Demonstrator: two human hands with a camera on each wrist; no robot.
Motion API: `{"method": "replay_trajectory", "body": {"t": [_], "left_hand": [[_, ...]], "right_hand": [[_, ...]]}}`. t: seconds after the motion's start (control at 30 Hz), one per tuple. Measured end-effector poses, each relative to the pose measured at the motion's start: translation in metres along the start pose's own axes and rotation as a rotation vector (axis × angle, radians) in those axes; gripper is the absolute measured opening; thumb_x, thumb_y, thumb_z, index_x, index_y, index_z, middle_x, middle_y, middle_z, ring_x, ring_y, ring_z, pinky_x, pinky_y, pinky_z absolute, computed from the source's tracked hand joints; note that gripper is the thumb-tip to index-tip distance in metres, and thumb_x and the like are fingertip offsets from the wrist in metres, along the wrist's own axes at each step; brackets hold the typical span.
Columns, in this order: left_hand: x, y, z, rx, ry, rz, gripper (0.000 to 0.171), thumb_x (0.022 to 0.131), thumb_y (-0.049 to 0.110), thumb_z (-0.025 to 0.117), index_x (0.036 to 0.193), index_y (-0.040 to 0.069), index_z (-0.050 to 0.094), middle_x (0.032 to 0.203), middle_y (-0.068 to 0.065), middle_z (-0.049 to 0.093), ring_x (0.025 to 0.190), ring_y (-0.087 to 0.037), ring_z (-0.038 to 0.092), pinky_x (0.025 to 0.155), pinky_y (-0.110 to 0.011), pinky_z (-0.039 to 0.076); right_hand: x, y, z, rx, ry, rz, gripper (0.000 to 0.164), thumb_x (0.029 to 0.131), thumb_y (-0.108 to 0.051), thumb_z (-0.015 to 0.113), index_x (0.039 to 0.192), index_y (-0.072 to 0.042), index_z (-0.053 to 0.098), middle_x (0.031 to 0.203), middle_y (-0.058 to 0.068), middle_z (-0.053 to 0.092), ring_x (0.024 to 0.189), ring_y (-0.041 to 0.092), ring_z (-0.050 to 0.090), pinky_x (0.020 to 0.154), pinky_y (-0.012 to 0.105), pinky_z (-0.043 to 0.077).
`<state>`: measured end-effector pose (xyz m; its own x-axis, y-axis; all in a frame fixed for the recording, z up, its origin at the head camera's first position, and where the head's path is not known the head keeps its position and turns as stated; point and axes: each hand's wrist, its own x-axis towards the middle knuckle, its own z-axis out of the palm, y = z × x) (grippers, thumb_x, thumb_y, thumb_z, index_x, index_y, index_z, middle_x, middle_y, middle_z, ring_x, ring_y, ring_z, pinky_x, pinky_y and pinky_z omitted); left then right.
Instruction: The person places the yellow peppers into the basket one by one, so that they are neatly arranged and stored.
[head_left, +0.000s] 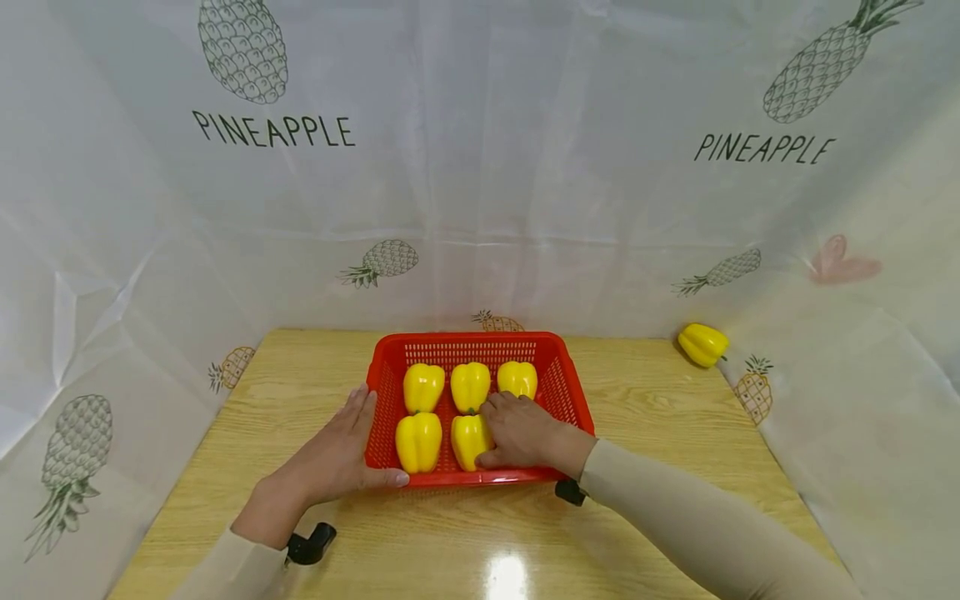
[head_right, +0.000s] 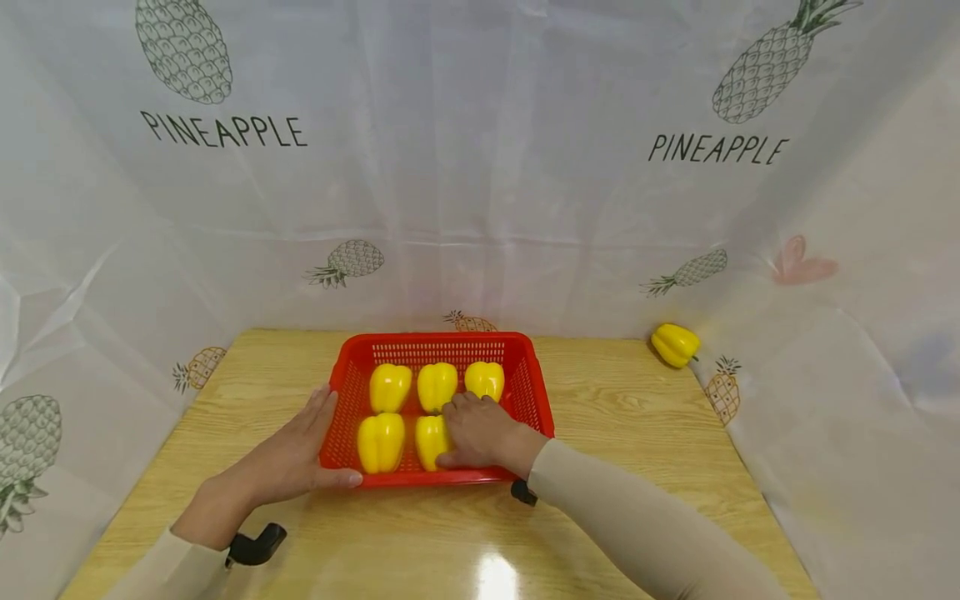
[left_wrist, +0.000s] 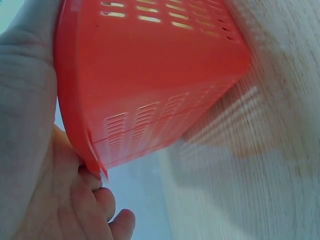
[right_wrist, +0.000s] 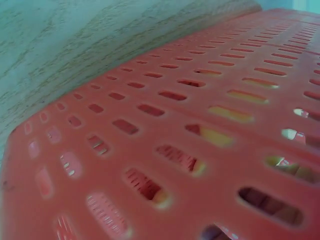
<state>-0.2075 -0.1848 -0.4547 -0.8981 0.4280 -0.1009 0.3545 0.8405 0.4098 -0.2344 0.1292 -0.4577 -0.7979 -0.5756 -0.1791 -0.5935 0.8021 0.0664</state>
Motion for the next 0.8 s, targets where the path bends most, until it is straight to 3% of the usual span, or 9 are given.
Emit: {"method": "replay_trajectory", "body": {"t": [0.47,0.8], "left_hand": [[0.0008,-0.0005,0.0012,0.012,-0.008,-0.013,0.143,0.073,0.085,0.072,0.166,-0.007,0.013,0.174,-0.029,0.010,0.161,-0.049,0.014,0.124,-0.065,0.030],[0.0006,-0.0004,0.0010,0.019,0.010,0.003,0.142,0.074,0.083,0.074,0.165,-0.009,0.015,0.173,-0.031,0.011,0.160,-0.050,0.016,0.123,-0.065,0.032]], "right_hand": [[-0.0004,0.0014,0.0045,0.029,0.053,-0.003,0.090,0.091,-0.075,0.065,0.150,-0.008,0.052,0.144,0.011,0.059,0.128,0.029,0.057,0.112,0.050,0.051],[0.0000,0.0027,0.0040,-0.021,0.078,0.009,0.073,0.093,-0.073,0.064,0.126,-0.008,0.062,0.121,0.006,0.066,0.110,0.024,0.061,0.102,0.044,0.056]]}}
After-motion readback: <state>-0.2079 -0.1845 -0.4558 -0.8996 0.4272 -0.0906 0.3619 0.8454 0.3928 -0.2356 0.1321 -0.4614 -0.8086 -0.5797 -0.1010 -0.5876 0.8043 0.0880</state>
